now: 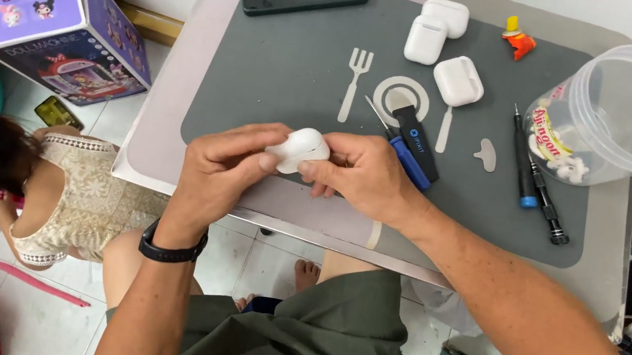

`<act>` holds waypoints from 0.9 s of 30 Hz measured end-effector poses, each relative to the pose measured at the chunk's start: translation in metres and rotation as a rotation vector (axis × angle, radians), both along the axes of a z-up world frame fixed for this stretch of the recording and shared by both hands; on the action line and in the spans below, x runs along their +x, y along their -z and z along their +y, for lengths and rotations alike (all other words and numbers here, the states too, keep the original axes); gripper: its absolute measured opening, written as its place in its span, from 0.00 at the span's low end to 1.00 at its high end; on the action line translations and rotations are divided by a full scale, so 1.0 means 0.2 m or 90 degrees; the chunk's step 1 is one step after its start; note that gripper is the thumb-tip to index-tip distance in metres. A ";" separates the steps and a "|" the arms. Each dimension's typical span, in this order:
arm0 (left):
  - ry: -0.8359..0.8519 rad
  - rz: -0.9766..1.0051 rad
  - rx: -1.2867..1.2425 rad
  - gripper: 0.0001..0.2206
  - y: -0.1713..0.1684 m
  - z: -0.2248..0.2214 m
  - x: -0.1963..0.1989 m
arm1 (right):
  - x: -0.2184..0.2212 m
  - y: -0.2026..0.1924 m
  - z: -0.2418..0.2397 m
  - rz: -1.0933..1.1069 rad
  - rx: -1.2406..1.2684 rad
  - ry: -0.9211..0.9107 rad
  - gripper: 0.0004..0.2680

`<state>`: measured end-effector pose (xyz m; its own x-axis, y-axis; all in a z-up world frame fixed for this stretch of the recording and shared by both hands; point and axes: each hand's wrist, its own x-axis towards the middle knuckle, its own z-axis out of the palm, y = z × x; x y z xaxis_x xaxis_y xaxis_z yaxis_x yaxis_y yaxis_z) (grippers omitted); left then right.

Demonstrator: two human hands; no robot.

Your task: Disassembling, cleaning, and repairing the internal components of an AirPod charging case.

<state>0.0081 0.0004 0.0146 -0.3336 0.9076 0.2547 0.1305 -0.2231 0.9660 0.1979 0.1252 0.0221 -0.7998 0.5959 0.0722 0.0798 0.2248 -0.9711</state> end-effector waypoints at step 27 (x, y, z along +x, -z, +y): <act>-0.228 0.306 -0.001 0.12 -0.05 0.05 0.11 | 0.35 -0.05 0.64 -0.452 0.594 0.390 0.20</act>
